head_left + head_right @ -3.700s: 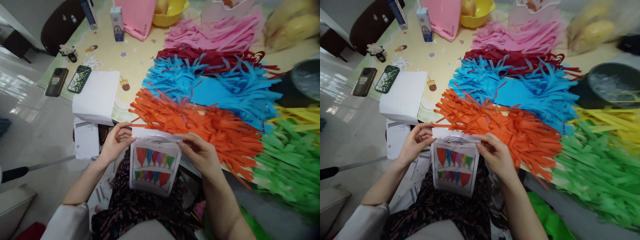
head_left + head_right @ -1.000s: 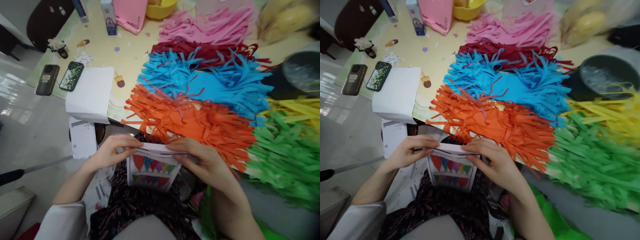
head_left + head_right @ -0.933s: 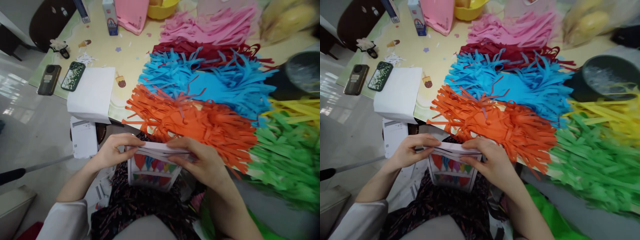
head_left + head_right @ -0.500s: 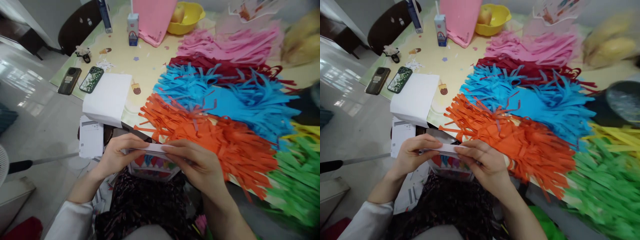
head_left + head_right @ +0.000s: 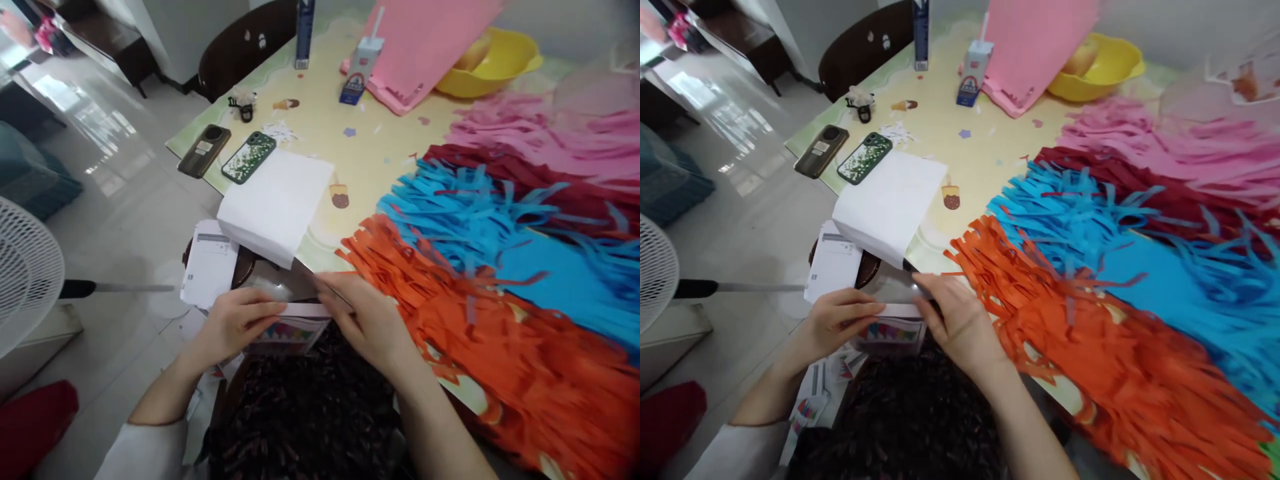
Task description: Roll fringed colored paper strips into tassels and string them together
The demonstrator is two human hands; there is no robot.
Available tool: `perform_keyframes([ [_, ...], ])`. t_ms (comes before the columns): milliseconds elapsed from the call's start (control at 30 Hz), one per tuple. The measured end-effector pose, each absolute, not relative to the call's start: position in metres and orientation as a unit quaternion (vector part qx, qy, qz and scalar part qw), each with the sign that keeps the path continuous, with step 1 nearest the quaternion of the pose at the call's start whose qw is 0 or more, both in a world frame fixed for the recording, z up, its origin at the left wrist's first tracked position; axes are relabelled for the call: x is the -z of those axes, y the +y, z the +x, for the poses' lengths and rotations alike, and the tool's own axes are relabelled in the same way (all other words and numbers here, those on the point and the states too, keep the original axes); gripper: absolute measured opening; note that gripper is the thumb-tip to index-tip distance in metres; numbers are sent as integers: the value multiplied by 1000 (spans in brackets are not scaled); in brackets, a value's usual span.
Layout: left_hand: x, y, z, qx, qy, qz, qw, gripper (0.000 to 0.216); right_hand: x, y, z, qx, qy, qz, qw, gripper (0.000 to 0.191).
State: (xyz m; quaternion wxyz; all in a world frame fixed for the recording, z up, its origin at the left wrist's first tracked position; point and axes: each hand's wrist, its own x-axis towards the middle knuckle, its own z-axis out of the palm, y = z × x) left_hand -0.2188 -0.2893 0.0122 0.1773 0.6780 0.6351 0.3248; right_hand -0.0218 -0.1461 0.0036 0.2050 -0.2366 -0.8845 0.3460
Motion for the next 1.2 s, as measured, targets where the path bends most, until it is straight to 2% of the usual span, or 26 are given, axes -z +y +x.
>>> perform_keyframes([
  [133,-6,-283,-243,-262,642,706,146,22,16,-128,-79,-219,-935,-236,146,45],
  [267,1,-267,-254,-167,631,736,179,22,32,-111,-102,-131,-963,-234,44,48],
  [367,6,-252,-255,-113,608,766,172,24,33,-87,-95,-108,-967,-231,18,46],
  [533,11,-219,-253,-95,554,814,151,24,25,-52,-83,-148,-963,-221,-26,49],
  [633,16,-204,-256,-91,541,817,177,24,24,-46,-82,-173,-959,-223,-17,53],
  [800,21,-198,-262,-91,541,808,215,20,26,-56,-74,-197,-953,-226,51,55],
  [1000,19,-199,-261,-82,539,810,215,21,29,-86,-57,-220,-949,-209,79,45],
  [1200,20,-200,-261,-89,542,807,220,19,29,-106,-49,-195,-957,-192,91,38],
])
